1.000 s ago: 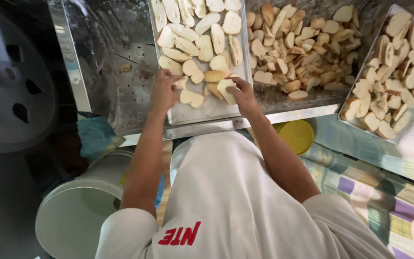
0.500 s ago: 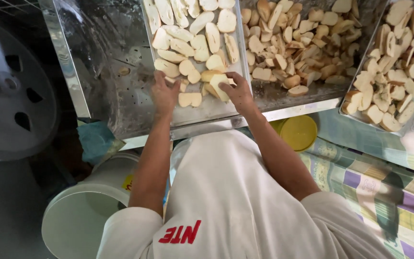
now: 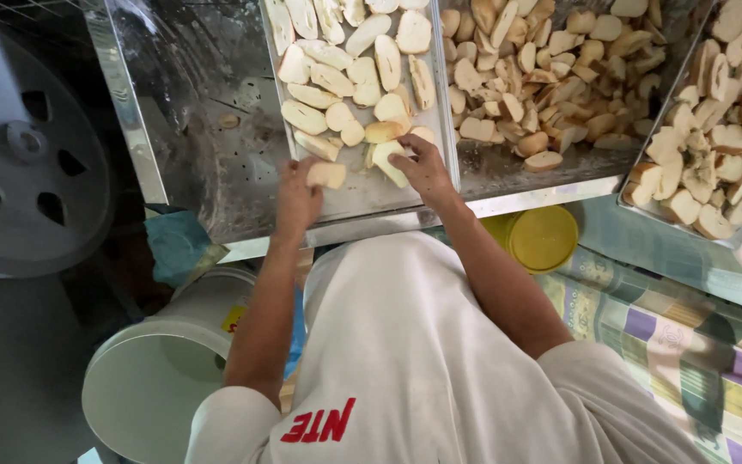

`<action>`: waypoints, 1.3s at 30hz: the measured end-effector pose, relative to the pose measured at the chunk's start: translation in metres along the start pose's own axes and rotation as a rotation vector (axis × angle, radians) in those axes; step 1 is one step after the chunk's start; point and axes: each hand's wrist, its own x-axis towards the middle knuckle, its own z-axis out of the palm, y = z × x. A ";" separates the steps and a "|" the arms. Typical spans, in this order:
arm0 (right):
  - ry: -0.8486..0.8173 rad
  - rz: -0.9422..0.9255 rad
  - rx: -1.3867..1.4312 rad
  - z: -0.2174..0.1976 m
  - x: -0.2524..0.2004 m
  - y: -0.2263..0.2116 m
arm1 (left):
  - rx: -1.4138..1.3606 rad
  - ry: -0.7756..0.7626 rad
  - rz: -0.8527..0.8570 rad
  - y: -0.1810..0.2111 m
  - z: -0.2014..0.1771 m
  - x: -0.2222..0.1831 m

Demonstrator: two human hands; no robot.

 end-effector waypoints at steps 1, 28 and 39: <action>-0.007 -0.003 -0.001 0.003 -0.003 -0.005 | -0.035 0.079 0.077 -0.003 -0.003 0.002; -0.205 -0.112 -0.082 0.041 -0.017 -0.013 | -0.707 -0.008 -0.248 -0.032 0.031 -0.010; 0.003 0.011 0.028 -0.013 -0.032 -0.045 | -0.290 0.417 -0.332 -0.015 0.036 0.017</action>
